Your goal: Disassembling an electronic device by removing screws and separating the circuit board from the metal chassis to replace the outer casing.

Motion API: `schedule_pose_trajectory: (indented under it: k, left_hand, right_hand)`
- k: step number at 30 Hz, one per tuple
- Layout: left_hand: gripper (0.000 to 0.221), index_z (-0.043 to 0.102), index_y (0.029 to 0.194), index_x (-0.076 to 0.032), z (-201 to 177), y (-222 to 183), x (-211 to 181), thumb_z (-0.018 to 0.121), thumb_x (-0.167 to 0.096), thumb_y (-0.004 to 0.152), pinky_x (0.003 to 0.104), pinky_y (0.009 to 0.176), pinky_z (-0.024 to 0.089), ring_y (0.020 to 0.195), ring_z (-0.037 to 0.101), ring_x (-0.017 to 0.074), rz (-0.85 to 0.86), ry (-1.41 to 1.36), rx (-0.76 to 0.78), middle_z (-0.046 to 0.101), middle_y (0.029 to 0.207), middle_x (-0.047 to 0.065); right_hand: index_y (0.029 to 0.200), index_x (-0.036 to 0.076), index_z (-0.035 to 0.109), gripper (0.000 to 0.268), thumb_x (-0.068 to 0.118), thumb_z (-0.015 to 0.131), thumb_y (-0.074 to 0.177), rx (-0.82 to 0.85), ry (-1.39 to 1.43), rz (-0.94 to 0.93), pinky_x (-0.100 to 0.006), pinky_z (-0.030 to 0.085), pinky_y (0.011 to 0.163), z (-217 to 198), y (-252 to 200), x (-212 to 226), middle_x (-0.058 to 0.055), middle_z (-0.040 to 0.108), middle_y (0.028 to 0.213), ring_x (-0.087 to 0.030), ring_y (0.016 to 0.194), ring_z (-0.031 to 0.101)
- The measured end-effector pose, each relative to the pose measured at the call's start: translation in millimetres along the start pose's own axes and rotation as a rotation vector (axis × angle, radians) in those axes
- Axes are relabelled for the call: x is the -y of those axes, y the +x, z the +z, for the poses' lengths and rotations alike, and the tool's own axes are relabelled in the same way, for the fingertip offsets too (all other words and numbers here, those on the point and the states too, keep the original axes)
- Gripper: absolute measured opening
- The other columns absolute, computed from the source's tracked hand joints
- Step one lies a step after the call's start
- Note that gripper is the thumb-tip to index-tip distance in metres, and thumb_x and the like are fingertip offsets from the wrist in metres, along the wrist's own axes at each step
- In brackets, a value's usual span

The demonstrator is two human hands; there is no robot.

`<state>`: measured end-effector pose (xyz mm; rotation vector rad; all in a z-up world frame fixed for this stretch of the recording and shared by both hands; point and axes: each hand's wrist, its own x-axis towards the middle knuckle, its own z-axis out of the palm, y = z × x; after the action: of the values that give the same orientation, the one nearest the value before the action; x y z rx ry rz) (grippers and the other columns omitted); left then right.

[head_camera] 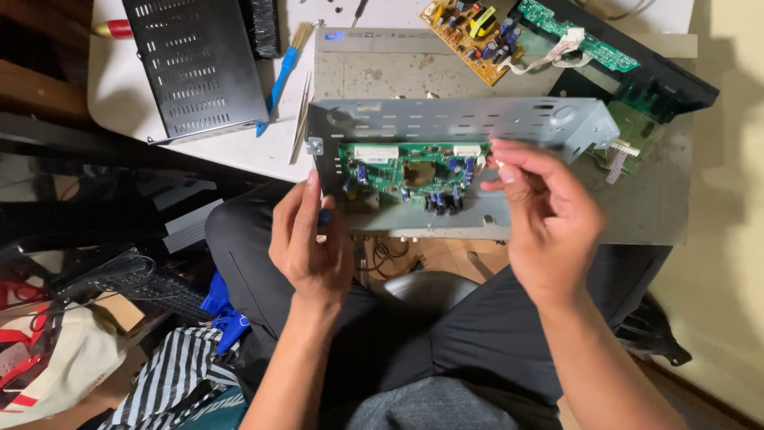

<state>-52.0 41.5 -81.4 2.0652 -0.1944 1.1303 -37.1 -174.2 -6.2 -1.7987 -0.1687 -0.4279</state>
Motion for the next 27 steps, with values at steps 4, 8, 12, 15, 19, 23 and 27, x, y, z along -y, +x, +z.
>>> schedule_pose_trajectory:
  k: [4,8,12,15,19,23,27]
  left_hand:
    - [0.036,0.07,0.125,0.006,5.9,6.8,6.7,0.067,0.017,0.092,0.041,0.065,0.057,0.077,0.071,0.034,0.035,-0.048,-0.008,0.072,0.098,0.024]
    - [0.031,0.073,0.117,0.009,9.5,4.0,13.0,0.069,0.02,0.088,0.038,0.058,0.055,0.07,0.07,0.032,-0.011,-0.132,-0.038,0.073,0.091,0.024]
    - [0.022,0.075,0.105,0.01,10.6,-2.6,19.3,0.073,0.021,0.086,0.029,0.043,0.043,0.056,0.058,0.0215,-0.073,-0.167,-0.065,0.072,0.078,0.018]
    - [0.017,0.073,0.101,0.01,12.2,-5.8,21.9,0.073,0.02,0.087,0.029,0.042,0.04,0.055,0.057,0.0215,-0.063,-0.172,-0.083,0.071,0.076,0.018]
    - [0.038,0.063,0.115,0.005,10.1,-10.7,21.3,0.059,0.031,0.088,0.035,0.072,0.06,0.081,0.071,0.0296,0.01,-0.122,-0.002,0.072,0.097,0.018]
    - [0.034,0.062,0.112,0.006,11.5,-9.6,20.3,0.06,0.03,0.087,0.036,0.069,0.056,0.079,0.068,0.0291,0.007,-0.087,-0.038,0.07,0.096,0.018]
    - [0.031,0.062,0.12,0.0,4.9,-8.3,9.9,0.07,0.019,0.097,0.036,0.078,0.055,0.09,0.064,0.027,-0.062,-0.066,-0.001,0.07,0.108,0.014]
  right_hand:
    - [0.114,-0.014,0.064,0.014,-0.004,0.055,0.109,0.007,0.024,0.032,-0.042,0.064,0.089,-11.0,3.3,-5.2,-0.026,0.068,0.118,-0.03,0.105,0.07]
    - [0.111,-0.013,0.066,0.013,-0.005,0.056,0.108,0.015,-0.018,0.005,-0.043,0.064,0.088,-12.4,2.4,-1.0,-0.026,0.069,0.113,-0.031,0.102,0.071]
    - [0.104,-0.016,0.068,0.011,-0.013,0.058,0.104,0.019,-0.137,-0.189,-0.043,0.064,0.08,-15.7,1.2,0.8,-0.029,0.071,0.11,-0.038,0.095,0.074]
    - [0.104,-0.013,0.068,0.012,-0.015,0.056,0.103,0.014,-0.172,-0.267,-0.042,0.065,0.078,-14.2,-0.7,5.5,-0.029,0.071,0.11,-0.034,0.091,0.074]
    - [0.113,-0.014,0.062,0.012,-0.017,0.055,0.104,0.133,-0.251,-0.258,-0.039,0.07,0.086,-15.1,-8.4,7.8,-0.031,0.065,0.128,-0.039,0.11,0.074]
    - [0.108,-0.012,0.064,0.012,-0.017,0.053,0.106,0.123,-0.328,-0.284,-0.041,0.062,0.097,-16.3,-3.3,13.4,-0.026,0.068,0.115,-0.037,0.11,0.071]
    - [0.11,-0.011,0.064,0.014,-0.015,0.05,0.106,0.152,-0.322,-0.265,-0.042,0.06,0.101,-18.2,-3.9,15.5,-0.024,0.066,0.116,-0.036,0.112,0.069]
